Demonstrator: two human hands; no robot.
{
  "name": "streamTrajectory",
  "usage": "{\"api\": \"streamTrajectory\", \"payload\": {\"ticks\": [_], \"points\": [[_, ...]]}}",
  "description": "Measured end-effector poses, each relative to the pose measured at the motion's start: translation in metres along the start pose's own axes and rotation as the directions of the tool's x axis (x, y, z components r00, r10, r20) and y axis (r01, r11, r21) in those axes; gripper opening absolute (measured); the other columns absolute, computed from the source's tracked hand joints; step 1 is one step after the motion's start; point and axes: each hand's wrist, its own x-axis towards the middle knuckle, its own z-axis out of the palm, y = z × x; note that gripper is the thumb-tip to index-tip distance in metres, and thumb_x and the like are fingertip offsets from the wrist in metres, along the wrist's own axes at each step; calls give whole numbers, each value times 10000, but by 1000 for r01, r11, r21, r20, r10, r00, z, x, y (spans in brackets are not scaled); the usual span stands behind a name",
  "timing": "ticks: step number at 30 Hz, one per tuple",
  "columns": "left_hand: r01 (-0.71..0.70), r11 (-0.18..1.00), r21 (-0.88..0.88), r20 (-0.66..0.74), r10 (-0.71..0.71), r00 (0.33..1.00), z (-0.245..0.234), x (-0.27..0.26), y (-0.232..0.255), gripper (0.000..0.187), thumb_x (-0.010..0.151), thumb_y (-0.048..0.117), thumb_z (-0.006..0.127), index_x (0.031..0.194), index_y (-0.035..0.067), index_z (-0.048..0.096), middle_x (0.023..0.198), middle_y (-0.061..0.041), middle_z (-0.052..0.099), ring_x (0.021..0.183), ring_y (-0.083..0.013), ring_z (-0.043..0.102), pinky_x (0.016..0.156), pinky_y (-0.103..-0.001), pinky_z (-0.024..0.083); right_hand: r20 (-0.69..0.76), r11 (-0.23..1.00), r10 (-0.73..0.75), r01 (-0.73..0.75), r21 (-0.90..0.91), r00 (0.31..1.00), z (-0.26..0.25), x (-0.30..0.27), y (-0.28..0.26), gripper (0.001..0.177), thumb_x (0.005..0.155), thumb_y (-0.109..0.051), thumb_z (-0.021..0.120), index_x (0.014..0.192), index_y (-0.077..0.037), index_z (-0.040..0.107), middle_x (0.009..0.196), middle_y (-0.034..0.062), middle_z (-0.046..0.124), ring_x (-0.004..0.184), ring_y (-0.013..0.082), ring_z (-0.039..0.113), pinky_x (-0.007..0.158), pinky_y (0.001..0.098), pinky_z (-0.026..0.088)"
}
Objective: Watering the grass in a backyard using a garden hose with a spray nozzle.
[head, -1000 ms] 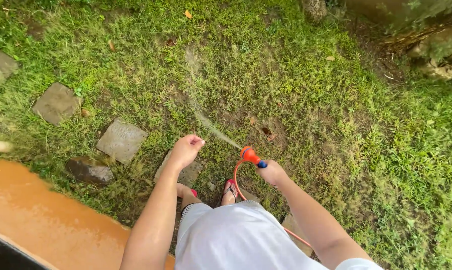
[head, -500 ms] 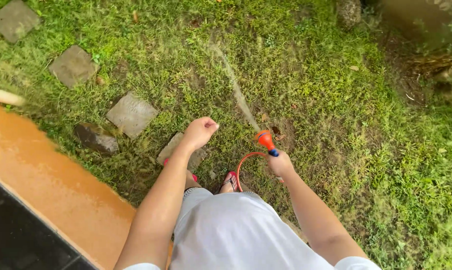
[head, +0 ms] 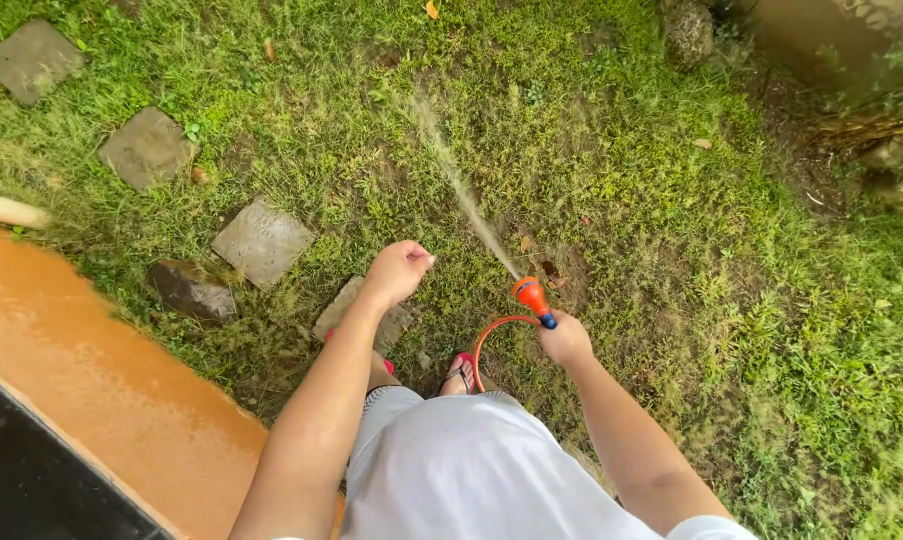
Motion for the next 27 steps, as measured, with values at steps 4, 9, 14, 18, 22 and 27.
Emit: {"api": "streamTrajectory", "payload": {"ticks": [4,9,14,18,22,27], "points": [[0,1000,0,-15,0,1000,5,11,12,287,919,324,686,1051,77,746,1029,-105,765,927,-233,721,848,-392,551,13,992,40,-41,121,999,-2,-7,-4,258,851,-236,636,1080,-147,712,884,155,740,811,317,712,796,445,541],[-36,999,-37,32,37,999,8,10,46,282,947,316,665,1081,76,726,1017,-105,758,945,-248,715,863,-419,556,97,818,76,-118,563,992,20,19,13,152,815,-136,677,846,11,658,716,93,657,622,215,607,640,405,501],[-38,997,-73,34,41,999,7,2,45,277,954,311,656,1073,73,731,1063,-94,737,988,-237,701,865,-431,548,256,798,76,-213,564,964,21,24,19,103,804,-133,657,813,-34,630,680,77,637,588,207,593,604,382,499],[15,999,-40,1,-15,1000,-4,-10,19,288,937,330,674,1075,86,739,1054,-107,751,970,-252,709,877,-423,546,266,860,-51,-93,502,963,27,30,24,128,784,-135,683,757,-17,641,665,67,638,581,189,585,590,360,484],[26,996,-82,-66,-31,997,-13,-5,-25,289,932,318,677,1059,64,731,1034,-119,763,945,-257,724,852,-420,563,220,936,-131,48,349,967,35,45,-19,150,797,-187,716,762,-54,656,664,50,640,590,174,570,589,363,461],[56,980,-190,-185,-92,978,-48,-11,-48,298,911,323,701,1034,55,745,1001,-113,770,924,-257,733,844,-400,564,247,972,-182,136,191,952,45,64,-107,205,804,-216,706,750,-25,654,639,67,659,564,187,615,572,358,484]]}}
